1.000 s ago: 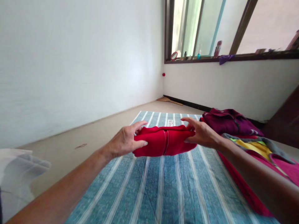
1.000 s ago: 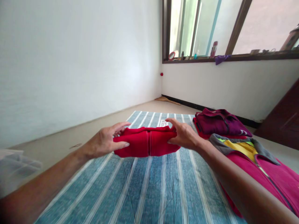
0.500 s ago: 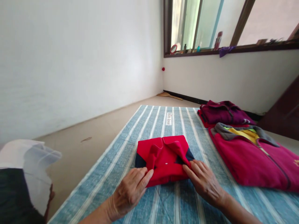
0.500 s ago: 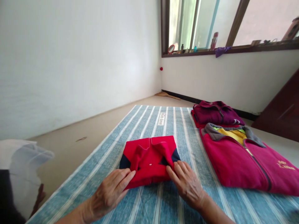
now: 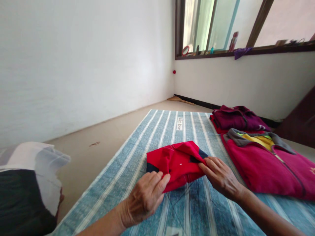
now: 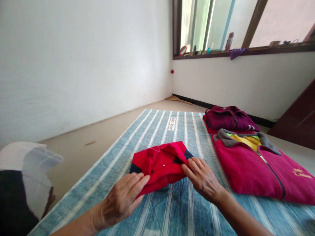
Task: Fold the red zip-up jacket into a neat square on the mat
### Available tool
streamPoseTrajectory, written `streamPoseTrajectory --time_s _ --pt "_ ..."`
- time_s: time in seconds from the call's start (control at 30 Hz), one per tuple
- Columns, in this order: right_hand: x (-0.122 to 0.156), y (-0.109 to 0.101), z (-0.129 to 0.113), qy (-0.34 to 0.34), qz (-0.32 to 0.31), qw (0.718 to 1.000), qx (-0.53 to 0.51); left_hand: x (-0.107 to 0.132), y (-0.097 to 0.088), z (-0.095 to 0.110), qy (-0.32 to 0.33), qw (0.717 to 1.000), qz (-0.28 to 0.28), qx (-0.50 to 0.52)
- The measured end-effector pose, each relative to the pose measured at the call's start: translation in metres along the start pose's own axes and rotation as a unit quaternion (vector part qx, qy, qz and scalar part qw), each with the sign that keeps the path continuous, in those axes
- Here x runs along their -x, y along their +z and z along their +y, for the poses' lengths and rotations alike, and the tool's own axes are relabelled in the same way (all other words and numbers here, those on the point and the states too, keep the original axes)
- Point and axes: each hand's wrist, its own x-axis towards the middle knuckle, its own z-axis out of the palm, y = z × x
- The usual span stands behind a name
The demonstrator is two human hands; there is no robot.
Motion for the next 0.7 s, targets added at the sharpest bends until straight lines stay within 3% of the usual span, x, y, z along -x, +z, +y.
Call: streamPoseTrajectory --time_s 0.13,0.2,0.27,0.33,0.43,0.57,0.63,0.67,0.7 --pt "0.032 0.001 0.001 0.006 0.011 1.0 -0.007 -0.001 -0.002 0.043 0.021 1.0 0.011 0.014" --pt "0.043 0.001 -0.001 0.022 0.018 1.0 -0.003 -0.001 0.003 0.059 0.017 1.0 -0.003 0.01" --pt "0.048 0.0 -0.004 0.044 0.017 0.999 -0.001 0.001 0.014 0.069 0.015 1.0 0.02 -0.007" --pt "0.052 0.0 -0.006 0.06 0.018 0.998 -0.006 0.006 0.028 0.074 0.021 0.996 0.079 -0.024" --pt "0.059 -0.001 -0.014 0.083 0.031 0.996 -0.028 0.016 0.044 0.075 0.029 0.993 0.11 -0.028" --pt "0.075 -0.007 -0.034 0.158 0.046 0.981 -0.101 0.021 0.034 0.068 0.032 0.994 0.096 0.049" --pt "0.079 -0.014 -0.046 0.255 0.061 0.948 -0.182 0.014 0.017 0.058 0.03 0.99 0.076 0.112" --pt "0.079 -0.018 -0.052 0.326 0.072 0.911 -0.24 0.009 0.008 0.05 0.023 0.988 0.065 0.139" --pt "0.077 -0.022 -0.058 0.407 0.08 0.856 -0.308 0.003 0.0 0.041 0.01 0.985 0.055 0.161"
